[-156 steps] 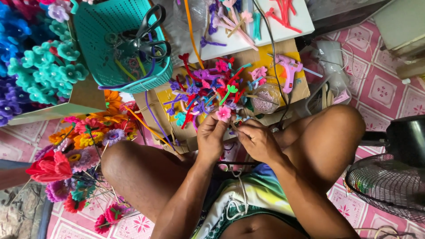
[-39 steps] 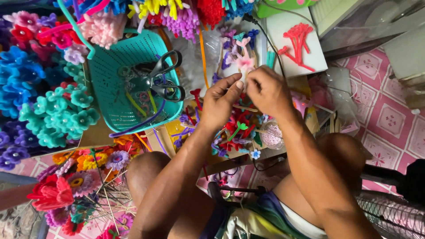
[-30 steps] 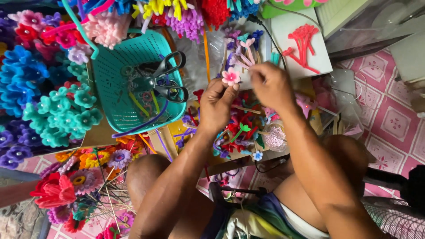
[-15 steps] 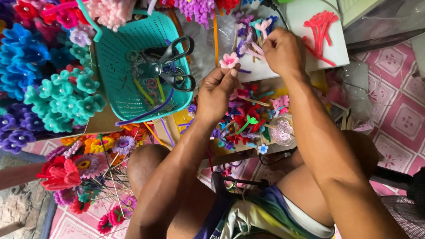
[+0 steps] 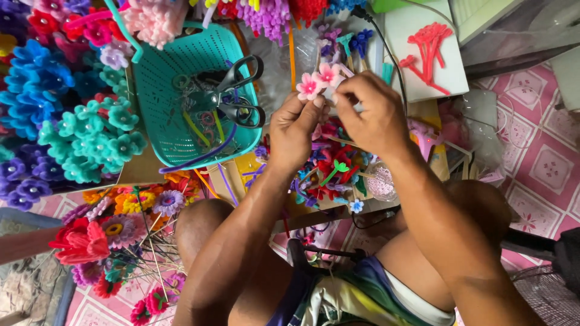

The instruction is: The person is assembling small decorative items by cutting pipe cleaners and gluing fabric flowers and clips onto them.

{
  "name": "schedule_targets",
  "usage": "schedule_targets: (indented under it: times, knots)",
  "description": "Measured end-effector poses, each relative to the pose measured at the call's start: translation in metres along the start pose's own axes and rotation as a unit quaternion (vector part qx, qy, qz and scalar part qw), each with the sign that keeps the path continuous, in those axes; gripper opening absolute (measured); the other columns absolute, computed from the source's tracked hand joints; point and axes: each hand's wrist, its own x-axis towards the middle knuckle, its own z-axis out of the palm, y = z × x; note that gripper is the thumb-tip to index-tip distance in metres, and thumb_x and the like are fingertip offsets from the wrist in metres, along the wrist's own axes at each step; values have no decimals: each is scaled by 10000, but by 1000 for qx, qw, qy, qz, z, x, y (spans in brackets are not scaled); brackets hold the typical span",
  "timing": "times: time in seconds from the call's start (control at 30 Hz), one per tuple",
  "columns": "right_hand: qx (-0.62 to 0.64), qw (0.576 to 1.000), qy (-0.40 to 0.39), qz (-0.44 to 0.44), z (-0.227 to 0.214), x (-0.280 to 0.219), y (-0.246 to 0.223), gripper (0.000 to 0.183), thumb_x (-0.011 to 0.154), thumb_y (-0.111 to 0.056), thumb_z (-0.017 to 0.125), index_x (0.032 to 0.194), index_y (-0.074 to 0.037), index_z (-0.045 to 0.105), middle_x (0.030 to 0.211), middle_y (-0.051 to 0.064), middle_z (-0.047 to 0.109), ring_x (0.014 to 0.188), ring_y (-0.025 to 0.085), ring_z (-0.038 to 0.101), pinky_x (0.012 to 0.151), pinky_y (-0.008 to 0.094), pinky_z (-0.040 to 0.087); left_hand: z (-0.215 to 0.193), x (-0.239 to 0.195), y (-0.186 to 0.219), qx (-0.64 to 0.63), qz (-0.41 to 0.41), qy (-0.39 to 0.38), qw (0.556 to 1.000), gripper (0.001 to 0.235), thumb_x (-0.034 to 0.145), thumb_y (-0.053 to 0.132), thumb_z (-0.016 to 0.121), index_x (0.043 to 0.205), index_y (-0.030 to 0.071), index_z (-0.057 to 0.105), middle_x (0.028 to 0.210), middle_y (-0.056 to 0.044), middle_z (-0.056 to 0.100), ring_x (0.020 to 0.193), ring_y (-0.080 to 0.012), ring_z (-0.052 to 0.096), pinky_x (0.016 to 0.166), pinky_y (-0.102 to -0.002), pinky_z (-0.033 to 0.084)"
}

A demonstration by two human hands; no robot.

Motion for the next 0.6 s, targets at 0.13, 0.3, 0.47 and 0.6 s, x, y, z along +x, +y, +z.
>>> schedule_targets:
  times: [0.13,0.3,0.47,0.6]
  knots:
    - [-8,1000,-19,1,1,8,-30,45,979,-10,700,990,27,676,860,198,646,776,435,672,635,477,545,4,-5,8,51,23,-12,998,126,995,102,684,978,2,759,937,-105,627,874,-133,615,749,-296,557]
    - [-35,997,-64,-2,-1,8,-37,24,942,-29,709,962,-21,697,886,151,664,830,417,679,675,467,556,-2,-6,10,89,41,7,995,103,966,154,743,969,58,779,918,-70,613,931,-113,575,887,-333,516]
    - [-122,972,-162,117,-6,-41,-9,147,944,-150,684,1028,-38,728,930,208,680,887,468,676,736,562,553,-1,-4,24,120,61,23,991,129,1003,144,683,965,45,756,892,-82,564,911,-143,545,904,-346,490]
    - [-184,924,-298,155,17,-98,41,150,886,-228,694,964,-140,787,837,147,651,812,429,690,703,526,573,-3,-6,13,94,24,28,995,141,987,169,705,979,39,759,880,-95,589,836,-131,606,731,-295,603]
